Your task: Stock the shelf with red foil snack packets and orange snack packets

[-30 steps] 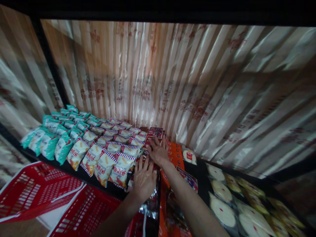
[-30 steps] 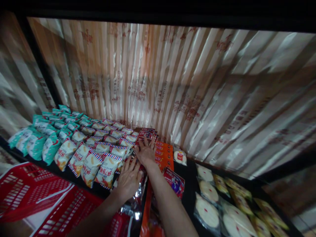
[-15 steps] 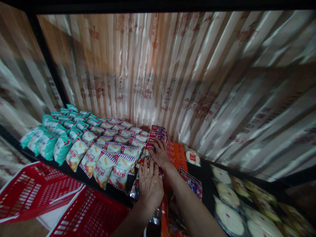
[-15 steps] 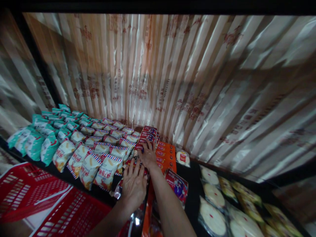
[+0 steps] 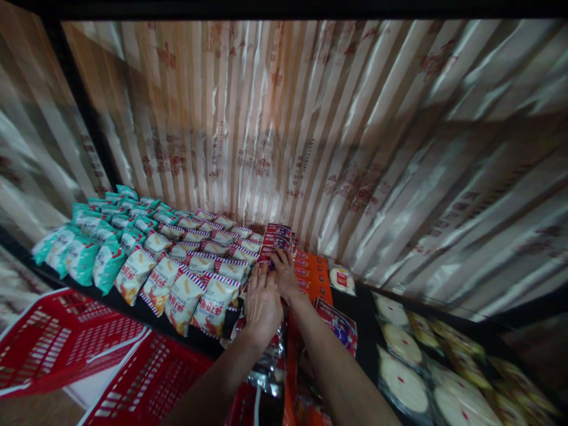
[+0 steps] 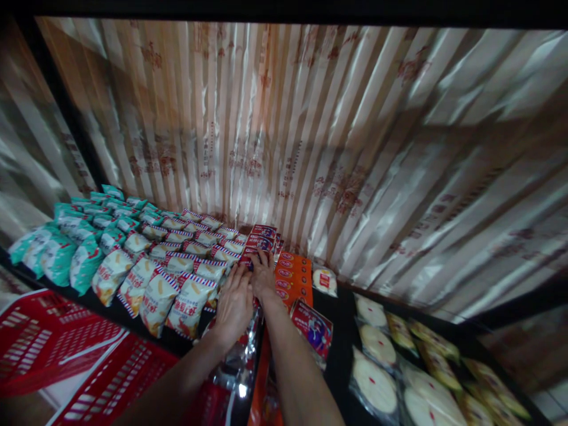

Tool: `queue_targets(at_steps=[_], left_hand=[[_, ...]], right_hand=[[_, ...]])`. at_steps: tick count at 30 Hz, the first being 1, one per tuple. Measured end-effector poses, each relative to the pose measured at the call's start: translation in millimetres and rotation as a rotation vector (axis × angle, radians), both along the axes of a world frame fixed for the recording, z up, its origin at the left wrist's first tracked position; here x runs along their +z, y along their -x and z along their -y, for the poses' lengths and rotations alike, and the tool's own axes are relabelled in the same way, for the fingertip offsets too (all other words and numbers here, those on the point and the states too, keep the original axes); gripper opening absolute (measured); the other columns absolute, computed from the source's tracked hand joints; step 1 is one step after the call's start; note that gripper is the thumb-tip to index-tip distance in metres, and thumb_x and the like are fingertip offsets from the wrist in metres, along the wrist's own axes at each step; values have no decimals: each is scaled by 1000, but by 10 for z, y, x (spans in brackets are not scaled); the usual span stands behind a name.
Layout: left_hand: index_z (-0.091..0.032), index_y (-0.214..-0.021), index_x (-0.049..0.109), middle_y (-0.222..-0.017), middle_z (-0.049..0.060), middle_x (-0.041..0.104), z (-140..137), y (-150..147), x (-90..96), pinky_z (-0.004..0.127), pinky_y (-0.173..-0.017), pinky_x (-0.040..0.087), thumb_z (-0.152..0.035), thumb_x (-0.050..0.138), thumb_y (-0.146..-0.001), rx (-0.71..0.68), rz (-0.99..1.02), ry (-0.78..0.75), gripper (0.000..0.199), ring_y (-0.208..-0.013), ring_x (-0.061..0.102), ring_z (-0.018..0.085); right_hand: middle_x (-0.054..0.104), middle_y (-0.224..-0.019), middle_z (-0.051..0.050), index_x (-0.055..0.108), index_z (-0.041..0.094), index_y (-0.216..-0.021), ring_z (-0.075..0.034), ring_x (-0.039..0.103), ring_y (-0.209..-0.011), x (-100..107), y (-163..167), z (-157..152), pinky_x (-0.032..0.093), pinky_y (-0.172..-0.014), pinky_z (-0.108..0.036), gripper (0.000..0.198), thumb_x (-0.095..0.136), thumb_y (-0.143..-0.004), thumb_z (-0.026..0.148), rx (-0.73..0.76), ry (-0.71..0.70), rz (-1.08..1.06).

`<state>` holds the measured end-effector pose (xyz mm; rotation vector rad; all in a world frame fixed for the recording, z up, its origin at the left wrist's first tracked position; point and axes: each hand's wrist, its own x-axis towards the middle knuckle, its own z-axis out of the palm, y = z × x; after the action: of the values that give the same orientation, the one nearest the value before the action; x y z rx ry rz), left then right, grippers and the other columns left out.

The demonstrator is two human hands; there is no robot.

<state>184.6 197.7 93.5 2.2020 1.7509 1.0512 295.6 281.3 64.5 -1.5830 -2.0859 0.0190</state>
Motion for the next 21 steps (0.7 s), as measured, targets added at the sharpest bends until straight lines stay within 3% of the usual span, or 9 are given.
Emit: queue_targets(at_steps=[5,13,17,21], left_hand=[[-3,-125,52,-138,16,47,-195,-66,-45,44,-111,30,-19,32,-91,-29,-5,56,43,-135,30,27],[-3,-134,42,-140,16,44,-418,-188,-53,40,-112,28,-24,33,-91,17,-27,173,49,-133,35,25],[-6,-138,38,-142,14,42,-387,-195,-25,41,-112,26,-33,28,-94,12,-45,184,52,-135,31,25],[-8,-136,42,-141,10,44,-367,-212,-12,41,-112,25,-37,23,-96,31,-72,219,53,-134,33,23]], right_hand=[[56,-129,-7,54,19,-123,-20,30,-135,-40,-79,34,15,-114,-47,42,37,-84,18,20,-65,-23],[52,-134,-1,55,27,-125,-23,27,-136,-107,-54,59,10,-116,-45,42,39,-86,27,45,-56,13],[50,-136,-4,52,24,-128,-21,31,-134,-110,-34,25,11,-116,-45,45,33,-89,35,4,1,-253],[49,-137,-8,49,21,-130,-21,35,-132,-59,-42,56,21,-113,-44,54,32,-88,50,-81,50,-693]])
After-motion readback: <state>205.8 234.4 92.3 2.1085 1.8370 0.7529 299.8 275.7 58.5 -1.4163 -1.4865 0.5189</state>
